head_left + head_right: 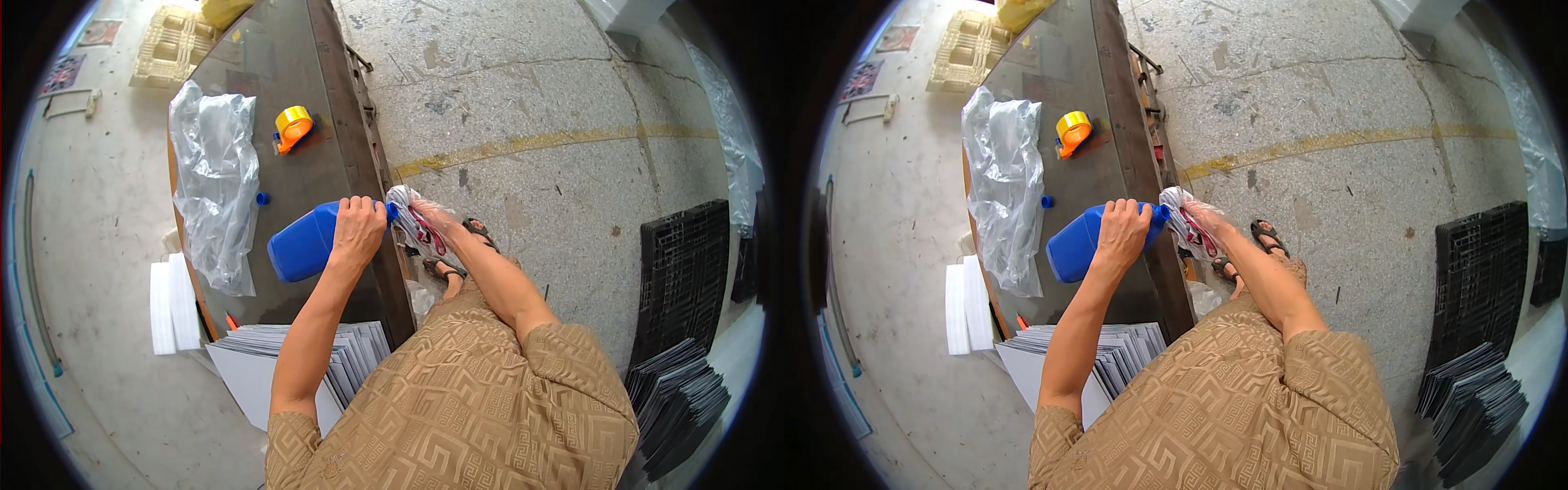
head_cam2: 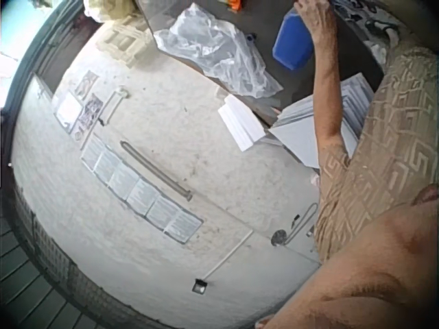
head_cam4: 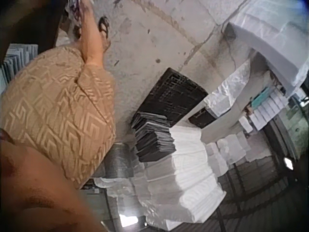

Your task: The person wipes the surface of large white panels with a cloth. They repeatedly pick up a panel, wipe it, and place it back on the stack. At one point, they pour liquid from a blue bottle onto the cloth before resuming wiping.

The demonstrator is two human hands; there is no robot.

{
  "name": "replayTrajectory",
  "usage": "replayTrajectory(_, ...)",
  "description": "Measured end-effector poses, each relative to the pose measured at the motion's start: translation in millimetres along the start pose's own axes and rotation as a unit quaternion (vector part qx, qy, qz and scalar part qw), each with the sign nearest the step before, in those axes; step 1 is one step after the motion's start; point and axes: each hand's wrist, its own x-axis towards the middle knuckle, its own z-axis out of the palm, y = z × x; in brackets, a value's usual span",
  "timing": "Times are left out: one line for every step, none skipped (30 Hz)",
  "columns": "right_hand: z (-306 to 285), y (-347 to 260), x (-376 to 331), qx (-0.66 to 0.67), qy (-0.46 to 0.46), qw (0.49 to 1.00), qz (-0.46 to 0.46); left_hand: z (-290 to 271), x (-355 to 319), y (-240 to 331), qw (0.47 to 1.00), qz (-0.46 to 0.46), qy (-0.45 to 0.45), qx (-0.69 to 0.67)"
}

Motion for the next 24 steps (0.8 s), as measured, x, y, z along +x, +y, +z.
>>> replayTrajectory(0.0, -1.2, -1.3, -0.008, 0.002, 1.000, -0.003, 1.8, 0.5, 0.6, 1.000, 0.003, -0.005, -0.002)
replayTrajectory(0.3, -2.0, -2.8, -0.016, 0.004, 1.000, -0.007, 3.7, 0.7, 1.0, 1.000, 0.005, -0.011, -0.004)
replayTrajectory(-0.6, -2.0, -3.6, -0.018, 0.013, 1.000, -0.001, 5.9, 1.1, 1.1, 1.000, 0.008, -0.012, -0.007)
replayTrajectory(-1.4, -1.8, -4.5, -0.020, 0.022, 1.000, 0.005, 8.5, 1.0, 1.0, 1.000, 0.010, -0.013, -0.009)
replayTrajectory(-2.2, -1.3, -5.5, -0.022, 0.030, 0.999, 0.011, 10.4, 1.0, 1.0, 1.000, 0.011, -0.015, -0.012)
replayTrajectory(0.8, -4.8, -8.5, -0.029, 0.038, 0.999, 0.018, 11.0, 1.8, 1.0, 1.000, 0.013, -0.015, -0.014)
replayTrajectory(4.4, -8.3, -12.1, -0.037, 0.046, 0.998, 0.027, 12.3, 1.3, 0.7, 1.000, 0.013, -0.016, -0.015)
replayTrajectory(8.9, -10.9, -14.7, -0.045, 0.053, 0.997, 0.037, 13.7, 0.6, 0.8, 1.000, 0.012, -0.017, -0.017)
replayTrajectory(8.4, -10.6, -13.7, -0.022, 0.047, 0.998, 0.023, 11.5, 3.3, 1.0, 1.000, 0.017, -0.017, -0.016)
replayTrajectory(3.1, -4.6, -9.4, 0.000, 0.039, 0.999, 0.011, 9.9, 5.0, 1.2, 1.000, 0.020, -0.017, -0.017)
replayTrajectory(-2.3, 1.0, -5.6, 0.021, 0.032, 0.999, -0.001, 8.9, 6.5, 1.6, 0.999, 0.023, -0.018, -0.017)
replayTrajectory(-4.4, 5.0, -2.7, 0.030, 0.029, 0.999, -0.005, 9.7, 6.1, 1.7, 0.999, 0.022, -0.027, -0.019)
replayTrajectory(-6.6, 8.6, -0.3, 0.038, 0.026, 0.999, -0.009, 10.5, 5.8, 2.1, 0.999, 0.021, -0.035, -0.020)
replayTrajectory(-9.3, 11.8, 1.2, 0.046, 0.024, 0.999, -0.014, 11.2, 5.8, 2.6, 0.999, 0.020, -0.043, -0.022)
replayTrajectory(-7.7, 11.4, 0.1, 0.062, 0.017, 0.998, -0.006, 13.2, 4.8, 3.2, 0.998, 0.019, -0.047, -0.022)
replayTrajectory(-6.6, 10.5, -1.5, 0.077, 0.011, 0.997, 0.002, 15.7, 4.1, 3.9, 0.998, 0.018, -0.051, -0.022)
replayTrajectory(-5.0, 9.8, -2.7, 0.093, 0.005, 0.996, 0.010, 17.4, 3.2, 4.5, 0.998, 0.017, -0.054, -0.022)
replayTrajectory(-9.4, 12.2, -0.7, 0.103, -0.003, 0.995, 0.000, 16.9, 4.5, 4.5, 0.998, 0.017, -0.057, -0.025)
replayTrajectory(-13.3, 14.8, 2.3, 0.113, -0.010, 0.993, -0.010, 16.3, 5.6, 4.2, 0.998, 0.017, -0.059, -0.028)
replayTrajectory(-17.5, 17.1, 4.0, 0.123, -0.017, 0.992, -0.020, 15.5, 7.0, 4.0, 0.997, 0.018, -0.061, -0.031)
replayTrajectory(-16.3, 16.4, 2.5, 0.117, -0.016, 0.993, -0.014, 16.4, 6.3, 3.8, 0.997, 0.016, -0.062, -0.033)
replayTrajectory(-15.6, 15.2, 0.1, 0.111, -0.015, 0.994, -0.009, 17.2, 5.9, 3.6, 0.997, 0.015, -0.062, -0.036)
replayTrajectory(-14.4, 14.2, -1.7, 0.105, -0.014, 0.994, -0.004, 18.0, 5.5, 3.7, 0.997, 0.014, -0.063, -0.039)
replayTrajectory(-13.6, 13.6, -2.2, 0.106, -0.018, 0.994, -0.003, 17.8, 5.7, 4.0, 0.997, 0.016, -0.060, -0.037)
